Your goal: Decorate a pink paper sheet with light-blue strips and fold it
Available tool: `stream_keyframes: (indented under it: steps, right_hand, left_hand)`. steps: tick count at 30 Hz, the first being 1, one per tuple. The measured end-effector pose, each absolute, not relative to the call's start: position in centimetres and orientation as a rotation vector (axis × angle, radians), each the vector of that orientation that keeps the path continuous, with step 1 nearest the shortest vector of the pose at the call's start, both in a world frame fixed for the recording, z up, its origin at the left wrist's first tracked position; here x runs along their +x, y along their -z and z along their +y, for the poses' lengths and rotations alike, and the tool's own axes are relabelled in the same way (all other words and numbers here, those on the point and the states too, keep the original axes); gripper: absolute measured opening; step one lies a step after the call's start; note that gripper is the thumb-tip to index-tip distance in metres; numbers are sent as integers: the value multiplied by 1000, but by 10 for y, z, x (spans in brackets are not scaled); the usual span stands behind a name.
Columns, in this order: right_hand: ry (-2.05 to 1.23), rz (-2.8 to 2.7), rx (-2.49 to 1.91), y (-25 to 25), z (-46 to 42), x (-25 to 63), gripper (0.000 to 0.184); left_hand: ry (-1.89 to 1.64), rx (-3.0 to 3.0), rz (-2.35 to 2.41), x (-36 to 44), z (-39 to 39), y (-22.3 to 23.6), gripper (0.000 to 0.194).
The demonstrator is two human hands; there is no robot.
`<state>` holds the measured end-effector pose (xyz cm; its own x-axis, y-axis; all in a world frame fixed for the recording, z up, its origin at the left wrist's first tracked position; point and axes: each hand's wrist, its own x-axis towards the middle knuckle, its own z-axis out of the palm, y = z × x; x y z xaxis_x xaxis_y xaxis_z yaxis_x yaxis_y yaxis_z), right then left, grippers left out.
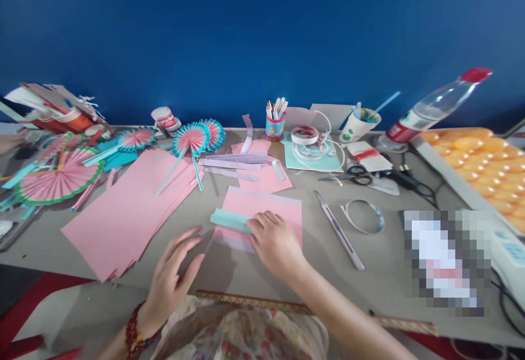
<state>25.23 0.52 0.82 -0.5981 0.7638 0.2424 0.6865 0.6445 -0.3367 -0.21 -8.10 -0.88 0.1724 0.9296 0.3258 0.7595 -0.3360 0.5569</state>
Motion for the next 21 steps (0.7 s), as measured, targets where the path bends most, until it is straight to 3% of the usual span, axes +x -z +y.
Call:
stream_keyframes:
  steps: [8, 14, 17, 21]
  right_hand:
    - [-861, -1900, -1214, -12, -19, 239, 10]
    - [-454, -2143, -1125, -10, -28, 245, 14]
    - [-305, -2147, -997, -25, -32, 259, 12]
    - [175, -2195, -1020, -35, -27, 267, 30]
  left_hand:
    - [-962, 1990, 1342, 46, -57, -11, 40]
    - [-1105, 2329, 1328, 56, -29, -20, 30]
    - [-961, 2586, 1373, 46, -17, -27, 27]
    - [-632, 2874, 1352, 43, -4, -23, 22]
